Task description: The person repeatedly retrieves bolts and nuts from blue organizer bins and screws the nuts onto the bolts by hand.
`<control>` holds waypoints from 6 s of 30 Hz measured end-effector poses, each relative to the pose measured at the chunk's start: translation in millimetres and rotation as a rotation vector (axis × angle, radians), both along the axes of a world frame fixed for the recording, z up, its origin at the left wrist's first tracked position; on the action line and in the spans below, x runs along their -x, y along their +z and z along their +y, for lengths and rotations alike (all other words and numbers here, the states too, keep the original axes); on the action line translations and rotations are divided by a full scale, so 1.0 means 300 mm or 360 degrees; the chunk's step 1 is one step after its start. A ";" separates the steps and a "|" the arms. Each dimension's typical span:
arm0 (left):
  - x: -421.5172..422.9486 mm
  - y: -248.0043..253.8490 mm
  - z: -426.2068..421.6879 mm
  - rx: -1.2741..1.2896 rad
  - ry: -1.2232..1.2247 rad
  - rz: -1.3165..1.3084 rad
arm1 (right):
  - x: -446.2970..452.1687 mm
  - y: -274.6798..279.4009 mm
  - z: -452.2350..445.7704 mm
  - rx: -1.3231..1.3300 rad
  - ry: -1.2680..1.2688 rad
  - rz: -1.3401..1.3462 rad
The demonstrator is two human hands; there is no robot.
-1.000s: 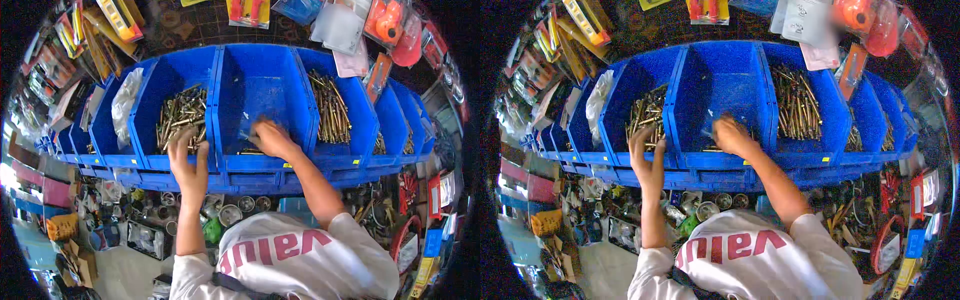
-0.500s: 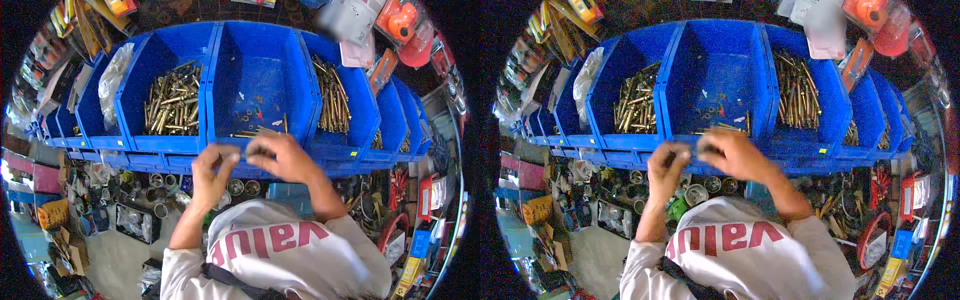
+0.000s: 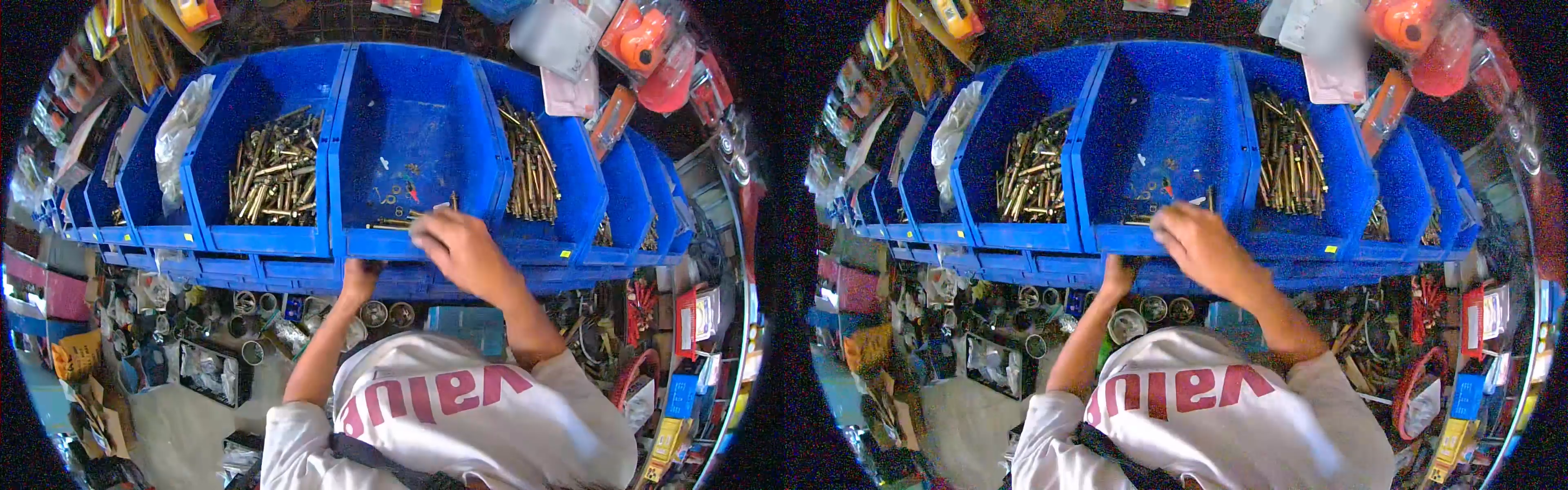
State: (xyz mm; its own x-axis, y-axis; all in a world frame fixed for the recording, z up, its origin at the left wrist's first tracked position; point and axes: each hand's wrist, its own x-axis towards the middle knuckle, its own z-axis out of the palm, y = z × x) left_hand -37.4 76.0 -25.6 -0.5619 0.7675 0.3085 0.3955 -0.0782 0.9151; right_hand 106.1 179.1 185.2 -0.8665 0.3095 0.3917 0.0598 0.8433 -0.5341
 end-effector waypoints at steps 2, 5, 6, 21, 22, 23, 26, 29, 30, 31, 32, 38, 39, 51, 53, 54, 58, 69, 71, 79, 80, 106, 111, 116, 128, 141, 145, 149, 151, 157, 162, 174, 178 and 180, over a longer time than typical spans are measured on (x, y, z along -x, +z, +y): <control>0.000 -0.002 -0.002 0.0067 -0.0162 -0.0191 | 0.061 -0.013 0.068 -0.0057 -0.0239 -0.0124; -0.018 0.015 -0.036 0.0249 -0.0170 -0.0069 | 0.106 -0.015 0.125 -0.0250 -0.0362 -0.0513; -0.024 0.027 -0.047 0.0346 -0.0267 -0.0197 | 0.121 -0.010 0.135 -0.0238 -0.0421 -0.0799; -0.140 0.351 -0.125 0.0284 -0.0442 -0.0079 | 0.060 0.029 0.079 -0.0177 -0.0378 -0.0263; -0.151 0.358 -0.132 0.0289 -0.0442 -0.0079 | 0.013 0.055 0.045 -0.0071 -0.0171 -0.0238; -0.165 0.365 -0.140 0.0179 -0.0492 -0.0621 | -0.040 0.065 0.019 0.0037 0.0032 -0.0213; -0.199 0.370 -0.167 0.0001 -0.0538 -0.1266 | -0.160 -0.002 -0.047 0.0290 0.0146 -0.0595; -0.212 0.265 -0.184 0.0274 -0.0530 -0.1031 | -0.206 -0.205 -0.037 0.0388 0.0155 -0.0652; -0.215 0.238 -0.180 0.0288 -0.0534 -0.1025 | -0.210 -0.259 -0.037 0.0481 0.0175 -0.0591; -0.217 0.213 -0.177 0.0344 -0.0462 -0.0972 | -0.207 -0.308 -0.036 0.0577 0.0196 -0.0529; -0.216 0.182 -0.172 0.0401 -0.0393 -0.0914 | -0.198 -0.353 -0.036 0.0521 0.0166 -0.0474; -0.110 0.006 -0.060 0.0322 0.0008 -0.0634 | -0.077 -0.674 0.002 0.0749 -0.0184 0.0015; -0.118 0.079 -0.059 0.0585 0.0077 -0.0277 | -0.037 -0.692 0.015 0.0289 -0.0282 0.0398; -0.191 0.791 0.153 0.0338 -0.0512 0.0643 | -0.048 -0.870 0.004 0.0457 -0.0383 0.0078; -0.121 0.743 0.281 0.0465 -0.0455 0.0830 | -0.036 -0.964 -0.003 0.0224 -0.0436 0.0297; -0.097 0.699 0.336 0.0444 -0.0451 0.0915 | -0.048 -0.950 -0.004 0.0222 -0.0424 0.0301; -0.058 0.560 0.448 0.0890 -0.0472 0.1310 | -0.117 -0.837 0.012 0.0534 -0.0305 0.0046; -0.039 0.521 0.435 0.0500 -0.0593 0.1015 | -0.327 -0.569 -0.029 0.0901 -0.0168 0.0020; -0.052 0.564 0.398 0.0412 -0.0536 0.0834 | -0.346 -0.495 -0.045 0.0980 -0.0147 -0.0029; -0.129 0.765 0.057 0.0096 -0.0580 -0.0704 | -0.288 -0.215 -0.093 0.0751 -0.0448 0.0578; -0.139 0.769 0.016 0.0081 -0.0567 -0.0651 | -0.269 -0.192 -0.094 0.0710 -0.0415 0.0650; -0.175 0.518 -0.301 -0.0075 -0.0302 -0.1097 | -0.121 -0.265 -0.203 0.2039 0.0179 -0.0087; -0.169 0.407 -0.285 -0.0095 -0.0285 -0.1248 | -0.126 -0.306 -0.192 0.1709 0.0158 -0.0176; -0.101 0.472 -0.292 -0.0058 0.0013 -0.1286 | -0.144 -0.215 -0.174 0.0980 0.0123 -0.0296; 0.376 0.682 -0.109 0.0024 0.0800 0.0452 | 0.051 0.002 0.097 -0.0075 -0.0111 0.0070; 0.044 0.697 -0.159 -0.0174 0.0209 0.0104 | 0.145 -0.021 0.150 -0.0361 -0.0372 -0.0758; 0.022 0.671 -0.133 -0.0162 0.0105 -0.0226 | 0.104 0.053 0.066 -0.0097 0.0011 -0.0296; -0.009 0.678 -0.126 -0.0136 -0.0043 -0.0322 | 0.057 0.097 -0.006 0.0059 0.0231 -0.0121; -0.013 0.658 -0.130 -0.0015 -0.0128 -0.0375 | 0.036 0.088 -0.015 0.0132 0.0193 -0.0045; -0.063 0.616 -0.140 -0.0411 -0.0104 -0.1219 | -0.053 0.022 -0.039 0.0976 0.0044 0.0320; -0.117 0.599 -0.139 -0.0409 -0.0113 -0.1327 | -0.074 -0.017 -0.047 0.0604 0.0081 0.0377; -0.188 0.584 -0.203 -0.0443 -0.0114 -0.1236 | -0.115 -0.074 -0.074 0.0560 0.0020 0.0373; -0.119 0.602 -0.267 -0.0460 0.0280 -0.1037 | -0.107 -0.045 -0.048 0.0345 -0.0114 0.0595; -0.063 0.593 -0.299 -0.0619 0.0450 -0.1017 | -0.093 -0.047 -0.031 0.0301 -0.0184 0.0642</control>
State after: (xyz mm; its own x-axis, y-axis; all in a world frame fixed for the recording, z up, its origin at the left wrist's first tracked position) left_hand -18.5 -13.7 152.3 -0.8776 0.4730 0.0774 -0.1436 -0.4137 0.8990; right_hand 134.1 170.0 171.1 -0.6118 0.4940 0.6178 -0.0965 0.7286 -0.6781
